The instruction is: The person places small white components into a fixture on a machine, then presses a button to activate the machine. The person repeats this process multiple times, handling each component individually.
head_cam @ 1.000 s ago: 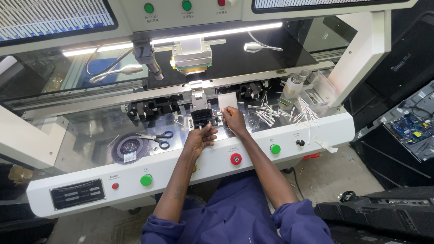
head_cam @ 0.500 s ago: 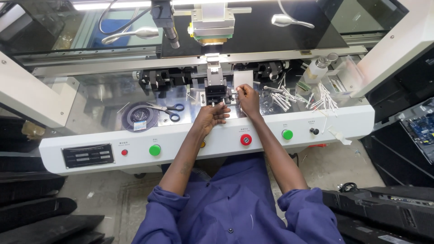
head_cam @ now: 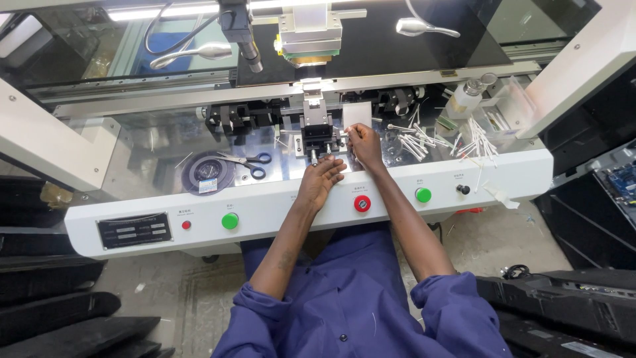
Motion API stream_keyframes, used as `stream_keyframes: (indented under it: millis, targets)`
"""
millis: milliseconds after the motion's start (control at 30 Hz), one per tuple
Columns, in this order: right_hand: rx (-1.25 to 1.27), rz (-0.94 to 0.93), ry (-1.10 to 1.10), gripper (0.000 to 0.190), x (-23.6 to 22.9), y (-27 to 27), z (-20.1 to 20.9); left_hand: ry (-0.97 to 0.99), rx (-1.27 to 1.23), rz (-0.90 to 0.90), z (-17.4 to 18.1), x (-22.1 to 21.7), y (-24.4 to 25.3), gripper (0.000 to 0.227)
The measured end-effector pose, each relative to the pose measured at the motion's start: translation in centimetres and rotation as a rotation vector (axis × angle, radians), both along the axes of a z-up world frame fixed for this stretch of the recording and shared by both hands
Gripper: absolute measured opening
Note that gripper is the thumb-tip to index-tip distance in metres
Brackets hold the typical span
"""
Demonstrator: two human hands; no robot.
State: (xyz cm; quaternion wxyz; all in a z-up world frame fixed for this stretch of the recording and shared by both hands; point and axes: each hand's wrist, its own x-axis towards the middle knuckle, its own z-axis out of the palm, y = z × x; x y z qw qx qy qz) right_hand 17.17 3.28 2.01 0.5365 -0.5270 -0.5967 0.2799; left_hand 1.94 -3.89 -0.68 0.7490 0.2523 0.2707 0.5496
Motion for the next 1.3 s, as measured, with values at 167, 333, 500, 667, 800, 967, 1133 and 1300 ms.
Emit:
stream_keyframes:
  millis: [167,333,500,667,800,967,1133,1300]
  targets:
    - [-0.015,-0.022,0.004,0.017,0.3,0.5,-0.4,-0.002,-0.048,-0.012,0.1,-0.3,0.5,0.023]
    - [-0.023,-0.030,-0.003,0.018,0.3,-0.1,0.0,0.047,-0.096,-0.056,0.5,-0.9,1.8,0.023]
    - [-0.039,-0.007,0.007,0.016,0.2,0.0,0.0,0.078,-0.110,-0.059,0.0,-1.1,2.7,0.024]
    - [-0.032,-0.001,0.018,0.017,0.2,-0.2,0.5,0.091,-0.094,-0.043,-0.3,-1.0,3.0,0.024]
    - [-0.012,0.015,0.020,0.018,0.2,-0.3,0.4,0.096,-0.095,-0.021,-0.7,-0.9,3.2,0.024]
    - [-0.006,0.026,0.013,0.018,0.4,0.1,0.0,0.108,-0.089,-0.007,-1.0,-0.8,3.4,0.023]
    - [-0.009,0.029,0.029,0.017,0.3,0.1,-0.1,0.111,-0.100,0.013,-1.2,-0.7,3.6,0.024]
    - [-0.009,0.029,0.027,0.017,0.4,0.1,0.0,0.116,-0.113,0.025,-1.0,-0.6,3.5,0.023]
